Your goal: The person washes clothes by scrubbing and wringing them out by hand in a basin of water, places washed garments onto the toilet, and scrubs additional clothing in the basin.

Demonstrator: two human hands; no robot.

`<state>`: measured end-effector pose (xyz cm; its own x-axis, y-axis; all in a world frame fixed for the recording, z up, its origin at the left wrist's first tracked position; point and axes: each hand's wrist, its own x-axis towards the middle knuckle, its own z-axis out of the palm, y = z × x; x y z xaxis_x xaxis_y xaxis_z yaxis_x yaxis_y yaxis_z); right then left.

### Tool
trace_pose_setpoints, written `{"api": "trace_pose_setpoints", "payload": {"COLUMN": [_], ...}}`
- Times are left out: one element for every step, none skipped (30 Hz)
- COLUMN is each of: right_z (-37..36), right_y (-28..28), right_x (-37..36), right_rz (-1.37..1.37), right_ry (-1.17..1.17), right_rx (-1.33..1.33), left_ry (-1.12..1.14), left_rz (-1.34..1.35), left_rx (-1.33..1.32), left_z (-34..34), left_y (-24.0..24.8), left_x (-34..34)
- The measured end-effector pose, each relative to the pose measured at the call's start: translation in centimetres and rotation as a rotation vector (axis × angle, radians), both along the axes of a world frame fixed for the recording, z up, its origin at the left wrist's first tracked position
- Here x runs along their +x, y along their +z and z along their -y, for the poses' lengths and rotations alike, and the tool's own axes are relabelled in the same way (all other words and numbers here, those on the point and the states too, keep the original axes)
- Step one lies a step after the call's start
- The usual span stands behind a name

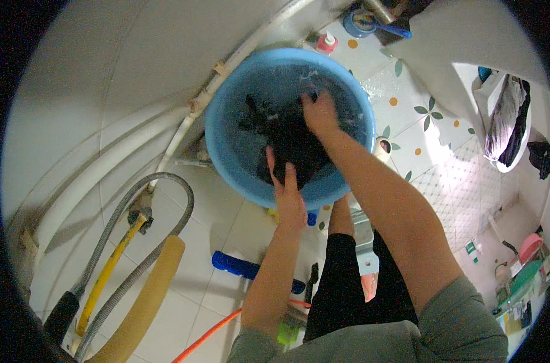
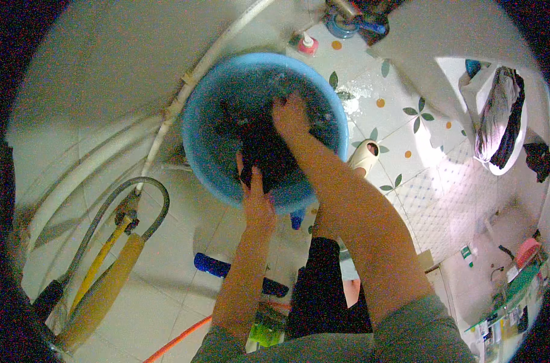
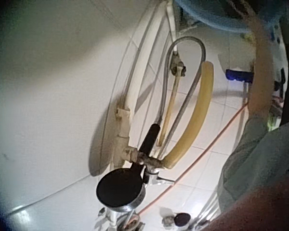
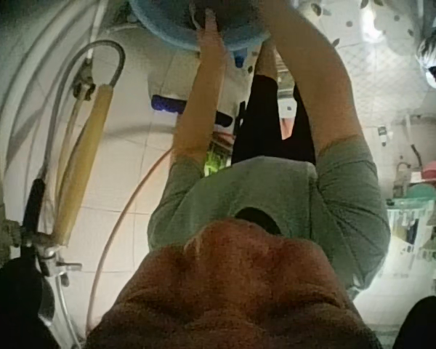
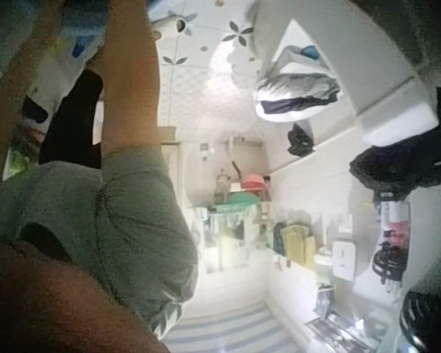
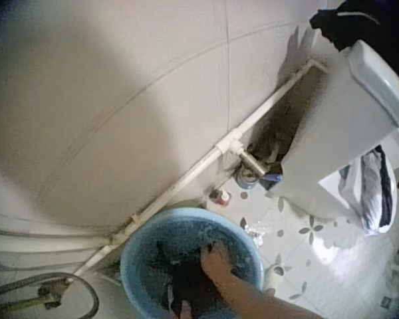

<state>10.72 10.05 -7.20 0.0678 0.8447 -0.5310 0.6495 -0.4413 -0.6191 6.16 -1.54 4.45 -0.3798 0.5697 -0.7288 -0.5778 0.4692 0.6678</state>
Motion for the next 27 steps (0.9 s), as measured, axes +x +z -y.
{"api": "trace_pose_setpoints", "payload": {"right_z": [1.9, 3.1, 4.1, 5.2, 6.6, 8.0, 9.3, 10.0, 10.0, 9.3, 8.9, 7.7, 5.9, 4.1, 3.1, 2.2, 0.4, -1.3, -2.2, -2.4, -2.6, -2.5, -1.1, 1.0, 3.0, 4.3, 4.8], "right_y": [0.7, 4.7, 5.3, 5.8, 6.4, 8.0, 10.0, 11.3, 11.6, 12.0, 11.7, 10.8, 9.1, 7.6, 6.0, 4.6, 4.8, 4.0, 3.4, 3.7, 4.1, 4.4, 4.8, 5.5, 6.4, 6.9, 6.8], "right_x": [-0.7, -2.0, -1.5, -0.7, -0.8, -1.2, -0.7, -0.5, -0.6, -1.1, -1.5, -1.9, -2.1, -2.3, -2.5, -2.6, -3.3, -1.9, -0.3, 0.0, 0.0, 0.1, -0.1, -0.4, -0.2, 0.0, 0.1], "right_rz": [-0.095, -0.209, -0.279, -0.281, -0.305, -0.317, -0.36, -0.405, -0.399, -0.401, -0.403, -0.404, -0.301, -0.197, -0.163, -0.128, -0.157, -0.058, 0.052, 0.052, 0.136, 0.218, 0.155, 0.148, -0.21, -0.57, -0.573], "right_ry": [-0.013, 0.169, 0.219, 0.239, 0.259, 0.261, 0.308, 0.35, 0.347, 0.317, 0.287, 0.281, 0.273, 0.264, 0.331, 0.4, 0.399, 0.541, 0.685, 0.69, 0.499, 0.307, 0.404, 0.405, 0.454, 0.489, 0.49], "right_rx": [0.195, -0.085, -0.125, -0.085, -0.054, -0.054, 0.046, 0.142, 0.13, 0.122, 0.111, 0.111, 0.101, 0.096, 0.158, 0.219, 0.228, 0.211, 0.19, 0.196, 0.256, 0.309, 0.532, 0.531, 0.398, 0.251, 0.249], "left_ry": [0.004, 0.082, 0.149, 0.149, 0.172, 0.193, 0.197, 0.102, 0.007, 0.0, -0.014, -0.027, 0.122, 0.116, 0.128, 0.143, 0.191, 0.195, 0.072, -0.05, -0.044, -0.067, -0.092, -0.09, -0.104, -0.122, -0.244], "left_rz": [0.002, 0.114, 0.268, 0.282, 0.439, 0.59, 0.604, 0.504, 0.398, 0.399, 0.617, 0.833, 0.554, 0.558, 0.411, 0.263, 0.229, 0.236, 0.064, -0.127, -0.134, -0.286, -0.439, -0.445, -0.388, -0.336, -0.361], "left_rx": [0.0, 0.003, 0.03, 0.034, 0.153, 0.278, 0.274, 0.202, 0.131, 0.131, 0.208, 0.284, -0.131, -0.132, -0.153, -0.173, -0.1, -0.103, -0.075, -0.04, -0.036, 0.026, 0.086, 0.082, 0.076, 0.068, 0.055], "left_z": [0.3, 1.6, 1.5, 1.2, 1.2, 1.1, 0.9, 0.7, 0.7, 1.0, 2.1, 2.9, 2.2, 1.7, 1.2, 1.3, 4.2, 3.5, 1.7, 0.6, 1.2, 2.1, 2.9, 3.5, 3.8, 3.7, 3.5], "left_y": [-1.7, -3.8, -5.6, -7.2, -8.5, -9.1, -9.4, -9.1, -8.7, -8.2, -7.5, -7.1, -5.7, -4.5, -3.2, -2.1, -3.1, -1.5, 1.1, 3.0, 3.1, 2.7, 2.4, 2.0, 1.7, 1.8, 1.9], "left_x": [-0.5, -3.3, -4.1, -5.1, -7.4, -9.4, -9.2, -9.0, -8.7, -8.5, -8.4, -8.3, -6.2, -4.9, -4.0, -3.5, -5.7, -5.2, -4.0, -3.8, -4.0, -4.5, -5.0, -5.2, -4.5, -3.9, -3.5]}}
